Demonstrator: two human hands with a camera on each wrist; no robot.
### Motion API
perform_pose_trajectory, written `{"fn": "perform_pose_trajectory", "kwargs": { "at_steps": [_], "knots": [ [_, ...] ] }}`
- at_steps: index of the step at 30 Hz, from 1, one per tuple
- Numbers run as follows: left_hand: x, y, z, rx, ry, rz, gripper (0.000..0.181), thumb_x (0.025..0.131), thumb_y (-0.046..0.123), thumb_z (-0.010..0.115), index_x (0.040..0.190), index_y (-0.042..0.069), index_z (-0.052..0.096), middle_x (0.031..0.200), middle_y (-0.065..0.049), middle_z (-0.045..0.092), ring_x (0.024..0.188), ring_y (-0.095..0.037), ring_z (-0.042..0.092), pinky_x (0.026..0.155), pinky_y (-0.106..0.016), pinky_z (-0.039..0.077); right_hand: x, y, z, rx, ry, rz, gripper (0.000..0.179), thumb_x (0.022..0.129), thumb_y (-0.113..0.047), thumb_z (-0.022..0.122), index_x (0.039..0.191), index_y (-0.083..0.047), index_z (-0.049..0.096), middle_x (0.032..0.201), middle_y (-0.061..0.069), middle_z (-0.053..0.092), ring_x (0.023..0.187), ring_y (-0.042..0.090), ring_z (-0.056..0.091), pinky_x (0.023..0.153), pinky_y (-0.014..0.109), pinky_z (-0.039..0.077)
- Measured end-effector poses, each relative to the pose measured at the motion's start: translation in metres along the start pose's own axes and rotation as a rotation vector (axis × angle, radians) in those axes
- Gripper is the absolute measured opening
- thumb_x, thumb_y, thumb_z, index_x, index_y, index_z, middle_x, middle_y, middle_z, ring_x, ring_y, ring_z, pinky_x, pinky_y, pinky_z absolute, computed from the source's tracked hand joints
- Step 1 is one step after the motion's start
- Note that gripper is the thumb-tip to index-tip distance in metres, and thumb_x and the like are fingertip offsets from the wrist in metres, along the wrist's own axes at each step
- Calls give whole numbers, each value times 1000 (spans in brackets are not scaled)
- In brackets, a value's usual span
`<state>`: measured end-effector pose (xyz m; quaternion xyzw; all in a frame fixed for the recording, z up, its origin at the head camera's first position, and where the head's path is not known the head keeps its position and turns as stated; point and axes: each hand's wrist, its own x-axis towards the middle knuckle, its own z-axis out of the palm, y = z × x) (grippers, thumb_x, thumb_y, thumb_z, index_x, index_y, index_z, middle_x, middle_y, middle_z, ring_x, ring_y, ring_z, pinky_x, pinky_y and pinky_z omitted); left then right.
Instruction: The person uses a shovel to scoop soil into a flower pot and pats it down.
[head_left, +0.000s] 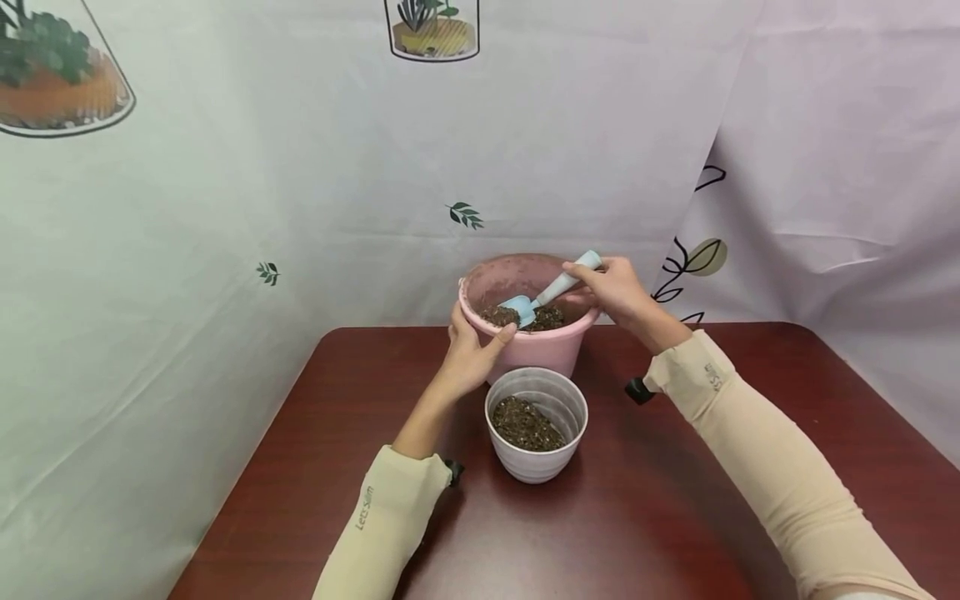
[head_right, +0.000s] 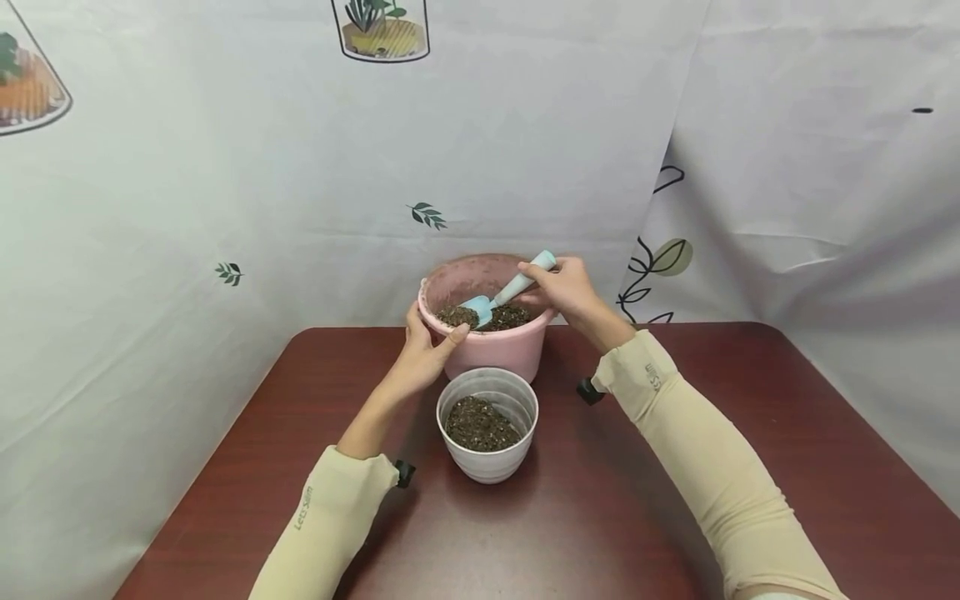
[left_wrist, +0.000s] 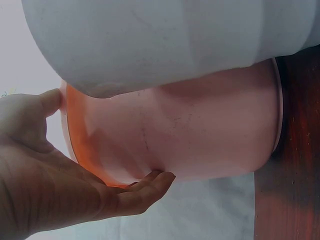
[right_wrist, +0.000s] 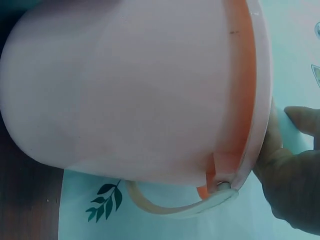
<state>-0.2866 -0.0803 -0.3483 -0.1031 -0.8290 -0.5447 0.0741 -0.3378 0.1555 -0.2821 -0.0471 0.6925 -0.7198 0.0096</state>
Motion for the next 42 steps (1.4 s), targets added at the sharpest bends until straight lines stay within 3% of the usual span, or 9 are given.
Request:
{"fn": "perform_pose_trajectory", "kwargs": {
  "at_steps": [11, 19, 26, 30, 34, 36, 38, 42],
  "knots": [
    [1, 3, 3, 5, -5, 2, 102, 94, 43, 67, 155, 2, -5, 153, -36, 12, 143, -44, 19, 115, -55, 23, -4, -3, -17, 118, 42, -46, 26, 96, -14, 66, 103, 8, 54, 75, 12, 71, 66, 22, 73, 68, 27, 57],
    [1, 4, 2, 14, 0, -21, 103, 92, 44, 69, 155, 3, -2, 149, -34, 15, 140, -45, 25, 114, -54, 25, -7, -1, -25, 89, 103, -54, 31, 95, -20, 67, 106, 8, 58, 77, 12, 73, 69, 22, 73, 69, 28, 58],
    [-1, 4, -3, 12, 33, -63, 117, 91, 50, 68, 154, 4, -18, 156, -35, -3, 145, -46, 15, 117, -52, 20, -7, -3, -26, 93, 91, -95, 45, 94, -25, 70, 115, 12, 56, 80, 12, 73, 69, 22, 74, 67, 27, 58],
    [-7, 4, -7, 59, 23, -68, 114, 91, 54, 65, 155, 5, -16, 153, -36, 2, 139, -49, 26, 114, -54, 26, -9, -4, -29, 97, 105, -98, 40, 94, -25, 69, 110, 9, 57, 80, 11, 72, 70, 21, 74, 69, 28, 58],
    [-23, 6, -15, 128, 7, -33, 110, 91, 56, 64, 155, 3, -8, 148, -33, 13, 135, -51, 32, 109, -58, 31, -12, -4, -31, 110, 111, -103, 37, 93, -25, 70, 107, 7, 58, 79, 10, 72, 70, 20, 74, 70, 29, 58],
    [-33, 6, -18, 161, -28, -16, 107, 90, 57, 65, 155, 4, -2, 146, -30, 19, 131, -50, 36, 107, -60, 34, -14, -4, -33, 120, 115, -110, 35, 93, -25, 71, 105, 6, 59, 79, 11, 72, 70, 20, 74, 70, 29, 58],
    [-42, 5, -20, 181, -103, 8, 105, 89, 57, 65, 154, 3, 3, 144, -29, 23, 130, -49, 38, 105, -61, 35, -16, -4, -35, 140, 118, -112, 34, 92, -24, 71, 103, 6, 59, 78, 11, 72, 69, 21, 74, 70, 30, 58],
    [-55, 4, -22, 226, -351, 16, 106, 88, 59, 66, 156, 3, 6, 148, -28, 21, 140, -44, 27, 110, -59, 28, -22, -3, -41, 202, 108, -112, 35, 93, -20, 71, 106, 9, 57, 76, 13, 72, 69, 24, 74, 69, 29, 58]
  ]
}}
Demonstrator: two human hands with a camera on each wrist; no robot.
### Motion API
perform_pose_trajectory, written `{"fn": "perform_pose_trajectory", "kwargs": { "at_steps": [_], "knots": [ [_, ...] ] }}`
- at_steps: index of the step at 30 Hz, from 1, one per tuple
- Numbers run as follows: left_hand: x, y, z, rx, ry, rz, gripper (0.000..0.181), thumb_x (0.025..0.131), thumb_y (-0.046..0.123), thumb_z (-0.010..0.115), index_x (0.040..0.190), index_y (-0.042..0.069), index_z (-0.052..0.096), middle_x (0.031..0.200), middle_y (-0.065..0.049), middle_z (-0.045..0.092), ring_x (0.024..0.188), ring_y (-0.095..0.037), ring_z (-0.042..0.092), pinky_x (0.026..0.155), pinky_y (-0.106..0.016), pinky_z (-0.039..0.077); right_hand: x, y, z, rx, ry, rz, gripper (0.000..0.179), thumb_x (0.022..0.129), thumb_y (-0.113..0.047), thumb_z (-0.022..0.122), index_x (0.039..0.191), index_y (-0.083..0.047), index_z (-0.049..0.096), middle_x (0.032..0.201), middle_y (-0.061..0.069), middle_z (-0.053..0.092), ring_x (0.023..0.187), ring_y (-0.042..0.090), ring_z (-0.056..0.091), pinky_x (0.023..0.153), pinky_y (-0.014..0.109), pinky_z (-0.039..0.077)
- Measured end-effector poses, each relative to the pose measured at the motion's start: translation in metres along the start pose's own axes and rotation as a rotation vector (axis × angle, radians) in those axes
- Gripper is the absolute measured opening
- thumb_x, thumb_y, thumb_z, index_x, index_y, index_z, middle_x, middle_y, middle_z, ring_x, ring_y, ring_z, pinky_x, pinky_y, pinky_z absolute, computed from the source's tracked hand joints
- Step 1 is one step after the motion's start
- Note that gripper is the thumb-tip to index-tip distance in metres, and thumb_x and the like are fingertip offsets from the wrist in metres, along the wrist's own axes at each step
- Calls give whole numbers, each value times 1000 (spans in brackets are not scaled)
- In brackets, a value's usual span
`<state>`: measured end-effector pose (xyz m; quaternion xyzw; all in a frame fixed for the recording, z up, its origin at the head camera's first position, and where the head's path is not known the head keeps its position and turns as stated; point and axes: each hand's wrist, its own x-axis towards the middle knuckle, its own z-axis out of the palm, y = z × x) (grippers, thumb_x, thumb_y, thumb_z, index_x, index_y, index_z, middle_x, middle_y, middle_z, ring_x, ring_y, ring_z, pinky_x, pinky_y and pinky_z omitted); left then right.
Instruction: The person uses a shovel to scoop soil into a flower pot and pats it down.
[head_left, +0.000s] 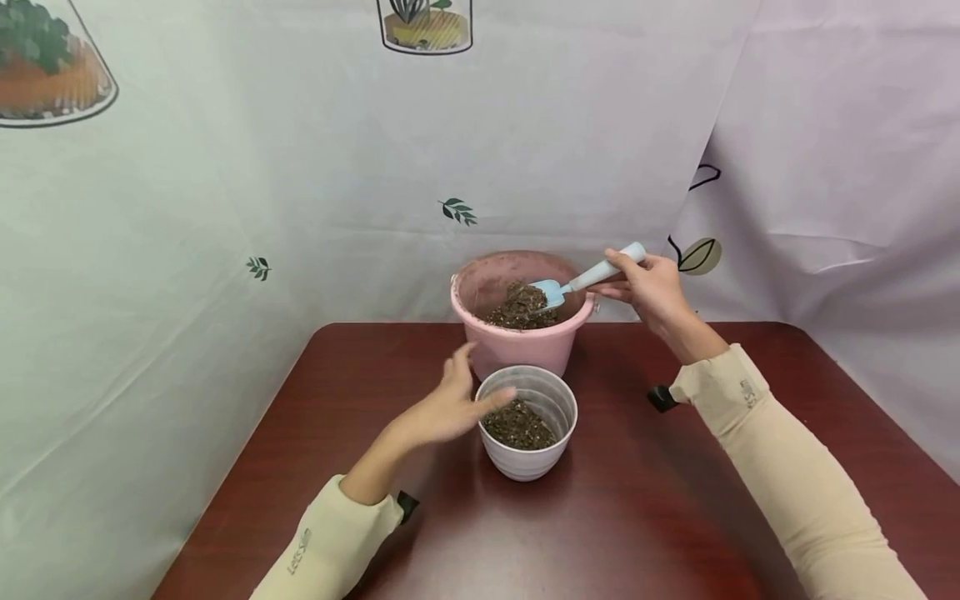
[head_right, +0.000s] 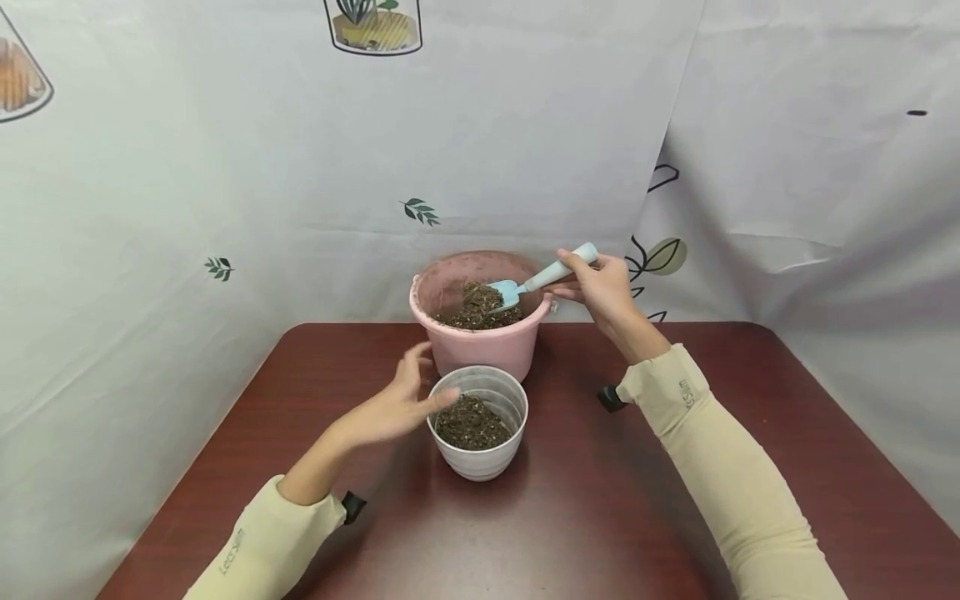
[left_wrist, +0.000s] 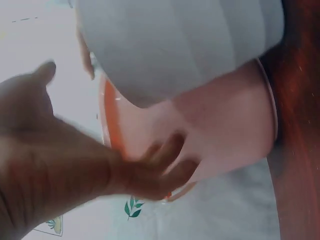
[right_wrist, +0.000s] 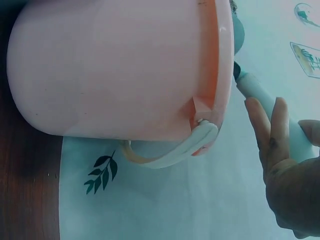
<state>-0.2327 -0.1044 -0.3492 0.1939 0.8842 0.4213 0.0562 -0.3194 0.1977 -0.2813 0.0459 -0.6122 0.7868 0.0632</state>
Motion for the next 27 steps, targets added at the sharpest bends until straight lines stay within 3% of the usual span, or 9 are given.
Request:
{"fn": "perform_pose_trajectory", "kwargs": {
  "at_steps": [4, 10, 17, 27],
  "knots": [
    [-4, -1, 0, 84, -175, 7, 113, 83, 61, 71, 158, 6, 5, 150, -26, 23, 143, -42, 19, 111, -61, 24, -8, -4, -5, 28, 1, -8, 35, 92, -20, 72, 106, 8, 57, 77, 12, 73, 69, 23, 74, 66, 27, 57],
    [-2, -5, -2, 112, -285, 105, 118, 81, 42, 82, 156, 0, 1, 156, -27, 14, 147, -38, 13, 116, -53, 21, -21, -14, -6, 65, -4, -35, 25, 92, -20, 72, 98, 2, 62, 78, 13, 73, 68, 24, 74, 62, 25, 57],
    [0, -10, -2, 203, -296, 166, 119, 78, 44, 83, 155, -2, 6, 156, -23, 19, 145, -40, 20, 110, -67, 20, -41, -19, -4, 65, -41, -11, 23, 92, -20, 72, 97, 1, 63, 81, 11, 73, 71, 24, 74, 63, 26, 57],
    [1, -13, 0, 217, -297, 173, 112, 79, 46, 82, 155, 0, 14, 150, -21, 29, 141, -38, 28, 107, -66, 26, -74, -9, -8, 30, -90, 18, 21, 93, -18, 71, 97, 1, 63, 85, 8, 73, 73, 23, 74, 62, 26, 57]
  ]
}}
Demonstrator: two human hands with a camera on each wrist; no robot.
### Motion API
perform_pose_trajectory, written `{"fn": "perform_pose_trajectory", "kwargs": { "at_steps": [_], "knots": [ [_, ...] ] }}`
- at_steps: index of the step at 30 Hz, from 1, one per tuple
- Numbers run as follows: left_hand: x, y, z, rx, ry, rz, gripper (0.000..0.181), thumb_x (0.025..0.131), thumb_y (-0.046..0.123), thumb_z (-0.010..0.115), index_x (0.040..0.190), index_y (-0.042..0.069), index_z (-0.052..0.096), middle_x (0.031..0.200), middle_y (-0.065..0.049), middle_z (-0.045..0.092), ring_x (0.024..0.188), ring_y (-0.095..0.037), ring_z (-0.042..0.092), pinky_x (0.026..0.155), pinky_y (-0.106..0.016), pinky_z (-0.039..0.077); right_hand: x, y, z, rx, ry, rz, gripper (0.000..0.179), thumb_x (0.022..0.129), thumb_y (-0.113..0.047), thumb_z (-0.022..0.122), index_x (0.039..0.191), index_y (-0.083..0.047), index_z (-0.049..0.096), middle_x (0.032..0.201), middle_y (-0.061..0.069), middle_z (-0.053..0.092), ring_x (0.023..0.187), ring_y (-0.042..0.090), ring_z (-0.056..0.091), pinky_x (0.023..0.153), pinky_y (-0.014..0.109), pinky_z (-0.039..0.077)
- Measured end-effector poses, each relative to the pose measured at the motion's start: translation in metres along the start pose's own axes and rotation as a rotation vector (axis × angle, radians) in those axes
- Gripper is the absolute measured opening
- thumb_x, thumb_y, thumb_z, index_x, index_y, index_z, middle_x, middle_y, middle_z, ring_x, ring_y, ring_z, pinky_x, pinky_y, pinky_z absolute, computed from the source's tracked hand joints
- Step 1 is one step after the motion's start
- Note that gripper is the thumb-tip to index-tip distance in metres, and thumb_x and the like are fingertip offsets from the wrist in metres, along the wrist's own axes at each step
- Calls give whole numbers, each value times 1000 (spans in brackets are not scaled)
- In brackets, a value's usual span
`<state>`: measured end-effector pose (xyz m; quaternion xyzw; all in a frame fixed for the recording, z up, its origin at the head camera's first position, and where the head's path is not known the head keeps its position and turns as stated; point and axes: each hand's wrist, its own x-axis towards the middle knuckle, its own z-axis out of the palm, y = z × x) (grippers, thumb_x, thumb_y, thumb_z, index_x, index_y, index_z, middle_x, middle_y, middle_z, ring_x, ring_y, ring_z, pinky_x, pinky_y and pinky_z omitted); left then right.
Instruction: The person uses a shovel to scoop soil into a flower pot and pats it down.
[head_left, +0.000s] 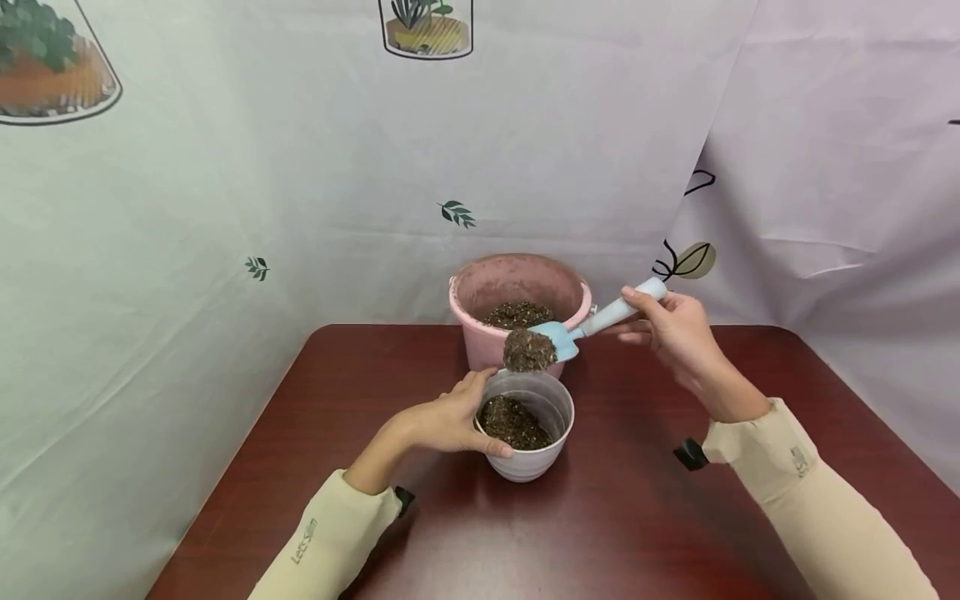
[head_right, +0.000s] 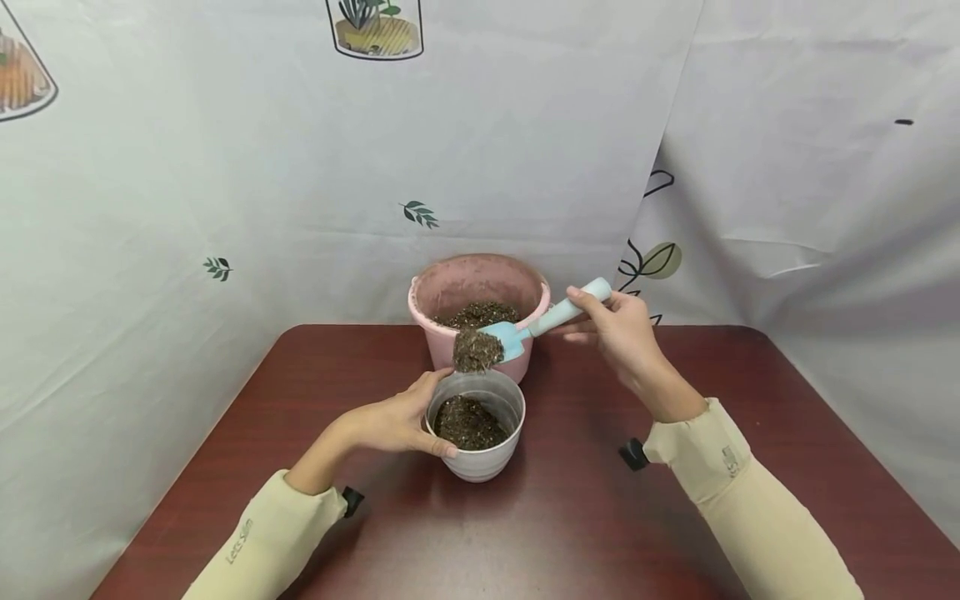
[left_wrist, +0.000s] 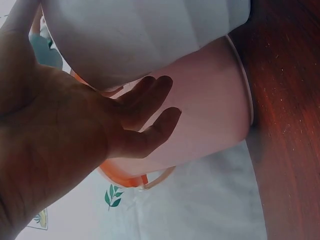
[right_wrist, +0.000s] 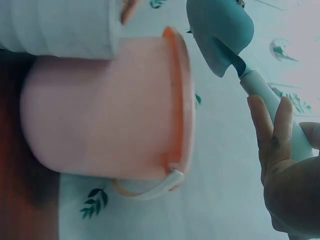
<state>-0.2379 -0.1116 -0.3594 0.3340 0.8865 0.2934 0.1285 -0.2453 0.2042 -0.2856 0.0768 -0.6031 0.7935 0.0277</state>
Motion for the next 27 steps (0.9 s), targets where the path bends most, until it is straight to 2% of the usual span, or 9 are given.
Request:
{"fn": "perform_pose_trajectory", "kwargs": {
  "at_steps": [7, 16, 27],
  "knots": [
    [0, 1, -1, 2, -2, -15, 113, 79, 47, 82, 155, 0, 13, 151, -22, 27, 142, -38, 25, 108, -67, 24, -10, 18, -5, -178, -30, 6, 21, 95, -19, 69, 98, 1, 64, 82, 9, 75, 75, 25, 74, 61, 27, 57],
    [0, -2, 1, -5, 4, 12, 111, 79, 46, 82, 154, 0, 14, 148, -23, 27, 140, -38, 27, 106, -66, 27, -6, 31, -6, -350, -45, -96, 18, 94, -17, 70, 94, 1, 66, 78, 4, 74, 67, 18, 73, 54, 29, 56],
    [1, -3, 1, -4, 7, 21, 113, 77, 46, 83, 153, 0, 14, 147, -22, 27, 139, -36, 29, 109, -58, 31, -1, 35, -4, -445, -50, -111, 28, 95, -20, 69, 98, 7, 63, 77, 1, 74, 68, 18, 73, 54, 33, 57]
  ]
}}
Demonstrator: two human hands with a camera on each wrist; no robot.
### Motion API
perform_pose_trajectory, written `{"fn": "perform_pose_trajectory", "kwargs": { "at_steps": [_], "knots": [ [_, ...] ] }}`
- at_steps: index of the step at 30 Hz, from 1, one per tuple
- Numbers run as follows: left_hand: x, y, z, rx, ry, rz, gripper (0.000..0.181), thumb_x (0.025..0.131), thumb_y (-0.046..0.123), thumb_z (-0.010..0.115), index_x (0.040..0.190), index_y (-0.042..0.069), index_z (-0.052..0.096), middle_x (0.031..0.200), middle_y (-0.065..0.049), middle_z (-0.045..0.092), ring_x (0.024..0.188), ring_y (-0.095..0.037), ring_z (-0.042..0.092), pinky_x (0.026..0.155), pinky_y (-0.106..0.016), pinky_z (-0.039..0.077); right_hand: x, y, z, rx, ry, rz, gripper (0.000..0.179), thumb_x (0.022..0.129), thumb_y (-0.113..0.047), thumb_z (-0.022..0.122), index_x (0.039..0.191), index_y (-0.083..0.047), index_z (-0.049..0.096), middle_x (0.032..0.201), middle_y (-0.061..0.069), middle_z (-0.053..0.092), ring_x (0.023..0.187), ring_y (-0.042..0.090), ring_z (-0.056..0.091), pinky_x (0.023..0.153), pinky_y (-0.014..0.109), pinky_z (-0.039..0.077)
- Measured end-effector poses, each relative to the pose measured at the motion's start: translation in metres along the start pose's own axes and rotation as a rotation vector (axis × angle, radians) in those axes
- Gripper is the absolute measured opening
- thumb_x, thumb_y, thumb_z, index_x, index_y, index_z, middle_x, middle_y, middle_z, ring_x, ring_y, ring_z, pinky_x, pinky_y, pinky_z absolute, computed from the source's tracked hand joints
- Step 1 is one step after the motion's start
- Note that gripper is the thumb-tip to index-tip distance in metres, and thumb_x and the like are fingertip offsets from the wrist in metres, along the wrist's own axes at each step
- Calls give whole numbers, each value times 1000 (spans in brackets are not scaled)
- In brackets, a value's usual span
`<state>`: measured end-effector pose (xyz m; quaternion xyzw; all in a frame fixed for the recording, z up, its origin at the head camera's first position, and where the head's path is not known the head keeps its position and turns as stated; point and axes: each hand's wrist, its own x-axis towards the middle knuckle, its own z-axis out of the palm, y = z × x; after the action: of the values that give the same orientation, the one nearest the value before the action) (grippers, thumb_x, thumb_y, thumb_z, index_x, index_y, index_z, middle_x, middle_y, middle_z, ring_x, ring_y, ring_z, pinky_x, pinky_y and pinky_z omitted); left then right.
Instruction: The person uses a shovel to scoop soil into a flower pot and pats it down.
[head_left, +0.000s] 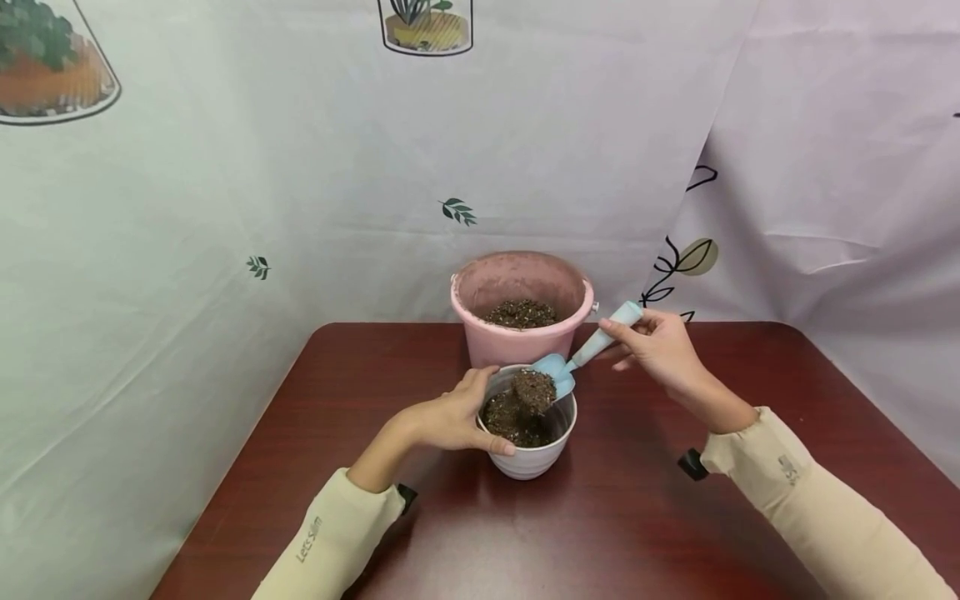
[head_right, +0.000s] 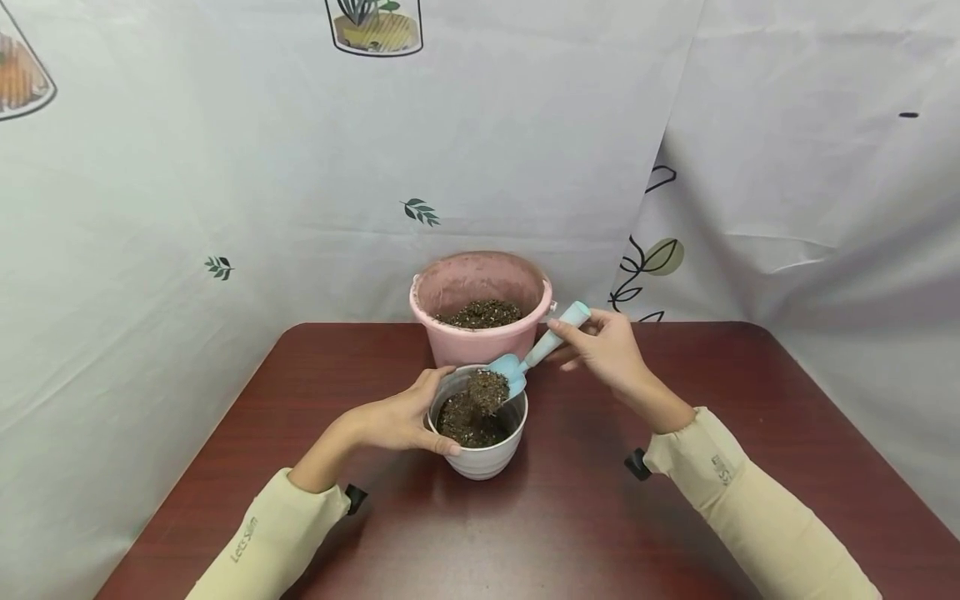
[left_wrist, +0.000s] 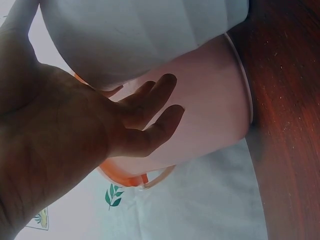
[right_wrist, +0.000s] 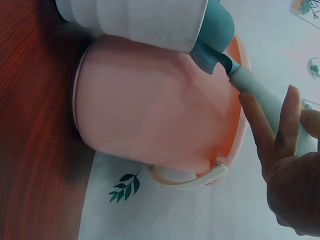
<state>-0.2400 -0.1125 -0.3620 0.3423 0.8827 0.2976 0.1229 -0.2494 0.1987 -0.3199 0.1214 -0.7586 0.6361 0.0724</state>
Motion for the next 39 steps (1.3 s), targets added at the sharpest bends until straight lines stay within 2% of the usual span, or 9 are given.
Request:
{"fn": "perform_pose_trajectory", "kwargs": {
  "at_steps": [4, 8, 13, 21, 28, 33, 39],
  "knots": [
    [0, 0, 0, -4, 2, 10, 112, 77, 45, 83, 153, 0, 15, 147, -22, 27, 139, -35, 28, 111, -53, 31, 1, -2, 1, 6, -8, -16, 23, 94, -19, 70, 97, 3, 64, 78, 1, 74, 68, 19, 73, 54, 35, 57],
    [0, 0, 0, -7, -2, 4, 111, 78, 45, 83, 154, 1, 15, 147, -21, 27, 139, -35, 29, 110, -53, 31, 1, -3, 2, -15, -19, -53, 18, 94, -17, 70, 95, 1, 66, 79, 2, 74, 67, 19, 73, 54, 38, 57],
    [0, 0, 1, -16, -4, 10, 111, 78, 45, 83, 154, 1, 16, 148, -21, 27, 139, -34, 29, 110, -54, 32, 0, -3, 3, -51, -51, -118, 17, 94, -12, 69, 95, 5, 65, 79, 2, 73, 70, 19, 73, 52, 40, 57],
    [1, -2, 1, -26, 1, 59, 106, 78, 41, 84, 152, 2, 19, 151, -22, 23, 139, -31, 26, 112, -51, 29, -1, -3, 2, -106, -65, -155, 21, 94, -10, 69, 96, 11, 63, 78, 2, 72, 66, 17, 71, 52, 42, 56],
    [0, -2, 2, -19, 1, 16, 111, 77, 43, 84, 152, -1, 16, 148, -22, 25, 138, -33, 28, 111, -51, 31, -6, -7, 2, -155, -124, -260, 11, 91, 0, 69, 96, 8, 65, 80, 1, 69, 59, 16, 67, 50, 42, 55],
    [1, -2, 2, -29, 8, 24, 110, 77, 43, 84, 152, 0, 16, 147, -22, 25, 138, -33, 28, 111, -52, 30, -8, -7, 1, -140, -188, -346, 12, 90, 7, 67, 101, 7, 66, 86, -1, 70, 59, 15, 65, 44, 38, 53],
    [0, 0, 0, -33, 7, 32, 108, 77, 41, 85, 152, 1, 18, 147, -23, 25, 138, -33, 28, 111, -52, 30, -7, -6, -1, -28, -290, -372, 21, 93, 8, 62, 113, 3, 64, 101, 3, 74, 77, 15, 71, 41, 40, 51]
  ]
}}
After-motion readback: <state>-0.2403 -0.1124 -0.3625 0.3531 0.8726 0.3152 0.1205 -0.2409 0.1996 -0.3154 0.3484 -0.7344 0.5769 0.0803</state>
